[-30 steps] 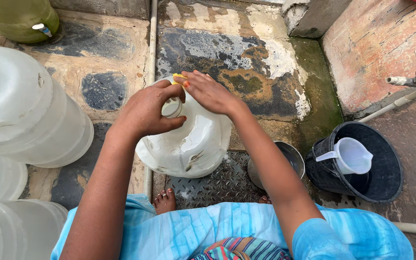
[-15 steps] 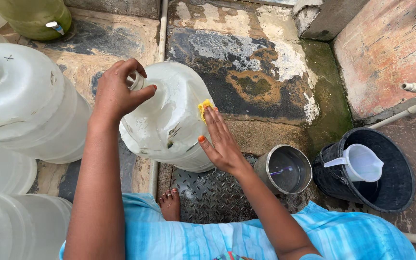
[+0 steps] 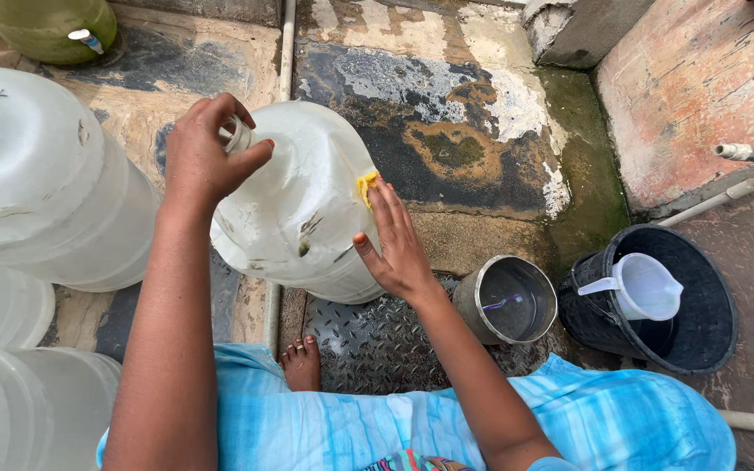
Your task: The person scrubs the inside neck of a large plastic water jug with a toothbrush and wipes the exterior surface of the jug using a yellow sponge.
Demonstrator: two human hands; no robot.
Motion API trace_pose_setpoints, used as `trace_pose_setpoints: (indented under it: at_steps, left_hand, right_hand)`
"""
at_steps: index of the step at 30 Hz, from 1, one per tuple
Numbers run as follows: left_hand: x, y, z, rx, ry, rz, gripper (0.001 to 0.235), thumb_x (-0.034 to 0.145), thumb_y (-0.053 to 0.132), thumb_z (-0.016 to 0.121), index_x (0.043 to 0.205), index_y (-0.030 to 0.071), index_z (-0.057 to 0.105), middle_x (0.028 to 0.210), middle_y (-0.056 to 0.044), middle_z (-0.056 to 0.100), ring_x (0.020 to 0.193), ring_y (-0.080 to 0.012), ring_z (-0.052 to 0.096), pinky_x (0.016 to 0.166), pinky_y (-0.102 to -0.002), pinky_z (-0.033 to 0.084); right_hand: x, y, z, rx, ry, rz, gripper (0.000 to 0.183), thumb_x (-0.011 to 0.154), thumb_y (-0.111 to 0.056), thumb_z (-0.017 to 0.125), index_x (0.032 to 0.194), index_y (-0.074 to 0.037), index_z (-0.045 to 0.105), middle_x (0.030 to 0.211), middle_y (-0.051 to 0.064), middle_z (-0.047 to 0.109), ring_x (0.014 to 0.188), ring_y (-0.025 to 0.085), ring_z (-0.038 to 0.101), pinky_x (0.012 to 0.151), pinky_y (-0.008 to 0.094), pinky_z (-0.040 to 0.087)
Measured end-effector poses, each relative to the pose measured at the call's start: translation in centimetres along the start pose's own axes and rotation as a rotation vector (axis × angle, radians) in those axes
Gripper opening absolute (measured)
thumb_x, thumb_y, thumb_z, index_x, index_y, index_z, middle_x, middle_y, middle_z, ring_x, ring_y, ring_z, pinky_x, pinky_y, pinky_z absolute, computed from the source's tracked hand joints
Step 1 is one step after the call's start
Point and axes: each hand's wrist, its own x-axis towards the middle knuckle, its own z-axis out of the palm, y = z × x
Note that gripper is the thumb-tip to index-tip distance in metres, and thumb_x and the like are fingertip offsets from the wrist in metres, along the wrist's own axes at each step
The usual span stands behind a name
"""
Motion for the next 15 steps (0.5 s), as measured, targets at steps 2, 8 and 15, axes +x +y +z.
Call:
trace_pose_setpoints:
  at_steps: [2,8,15]
  left_hand:
    - [0.1,-0.5,0.1,0.005,0.018,-0.023,0.033,0.071,0.033,0.086,0.092,0.013,0.070,0.094,-0.008,0.067,0.089,-0.0249,0.070,0.076,-0.042,0.056]
    - [0.0,-0.6,-0.2,-0.021,-0.042,-0.006,0.034,0.071,0.031,0.085,0.095,0.013,0.069,0.101,-0.006,0.068,0.090,-0.0247,0.071,0.078,-0.041,0.057]
    - [-0.1,0.3,0.8,0.033,0.018,0.024,0.034,0.071,0.033,0.085,0.094,0.013,0.069,0.096,-0.006,0.068,0.089,-0.0242,0.072,0.075,-0.041,0.056]
  right_hand:
    - [-1.7,-0.1,0.2,0.014,-0.032,0.006,0.103,0.093,-0.084,0.010,0.162,-0.008,0.022,0.171,0.019,0.022,0.160,0.036,0.020,0.130,0.052,0.019]
    - [-0.7,-0.5,0.7,0.052,-0.038,-0.019,0.108,0.092,-0.085,0.011,0.165,-0.006,0.009,0.173,0.019,0.013,0.159,0.037,0.011,0.126,0.054,0.014]
    - [3.0,0.0,2.4,0.133,0.119,-0.135,0.102,0.095,-0.084,0.007,0.168,-0.013,0.009,0.179,0.010,0.009,0.166,0.031,0.007,0.135,0.053,0.006]
